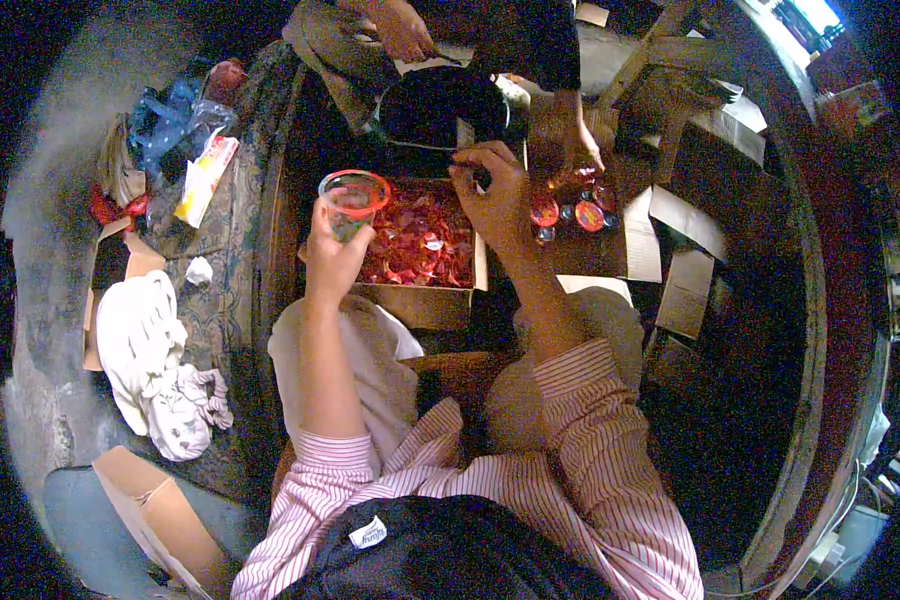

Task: The person removes labels and foil lids from small plastic containers using a small hand tool. They scrape the lids off the containers one at a time, placing the cleaned containers into a box and discarding the waste into a bucket.

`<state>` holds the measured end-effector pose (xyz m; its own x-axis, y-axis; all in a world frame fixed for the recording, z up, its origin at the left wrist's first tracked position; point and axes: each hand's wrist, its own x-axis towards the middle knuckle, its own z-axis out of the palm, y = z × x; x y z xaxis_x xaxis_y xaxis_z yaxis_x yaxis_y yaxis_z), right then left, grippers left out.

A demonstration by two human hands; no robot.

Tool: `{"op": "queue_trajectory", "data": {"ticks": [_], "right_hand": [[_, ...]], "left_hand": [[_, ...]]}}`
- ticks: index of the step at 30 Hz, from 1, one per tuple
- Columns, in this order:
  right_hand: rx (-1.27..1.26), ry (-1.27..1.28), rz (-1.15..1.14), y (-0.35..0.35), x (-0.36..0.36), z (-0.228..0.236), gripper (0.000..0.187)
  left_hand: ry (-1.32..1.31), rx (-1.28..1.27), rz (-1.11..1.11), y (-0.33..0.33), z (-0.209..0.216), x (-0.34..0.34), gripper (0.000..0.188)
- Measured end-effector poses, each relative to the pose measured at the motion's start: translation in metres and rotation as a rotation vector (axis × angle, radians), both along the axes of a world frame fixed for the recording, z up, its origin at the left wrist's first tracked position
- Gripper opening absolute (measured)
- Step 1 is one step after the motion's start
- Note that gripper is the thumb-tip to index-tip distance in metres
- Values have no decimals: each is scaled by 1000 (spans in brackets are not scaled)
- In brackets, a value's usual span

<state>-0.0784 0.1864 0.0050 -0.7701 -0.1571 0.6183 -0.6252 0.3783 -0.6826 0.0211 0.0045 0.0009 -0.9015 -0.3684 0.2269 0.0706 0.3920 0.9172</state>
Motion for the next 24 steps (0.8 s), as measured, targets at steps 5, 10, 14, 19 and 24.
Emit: {"op": "queue_trajectory", "data": {"ticks": [5,10,14,19,24], "right_hand": [[60,-156,21,17,13,-5,16],[-388,-924,276,14,14,-43,40],[-578,-1245,529,-1,14,-74,58],[-550,-1024,805,-3,2,-136,41],[37,-661,609,-15,14,-153,44]], "left_hand": [[228,26,-184,17,23,-5,52],[352,2,-228,25,29,-6,58],[345,70,-305,26,34,-3,59],[244,284,-385,28,28,-4,56],[203,519,-437,21,29,3,54]]}}
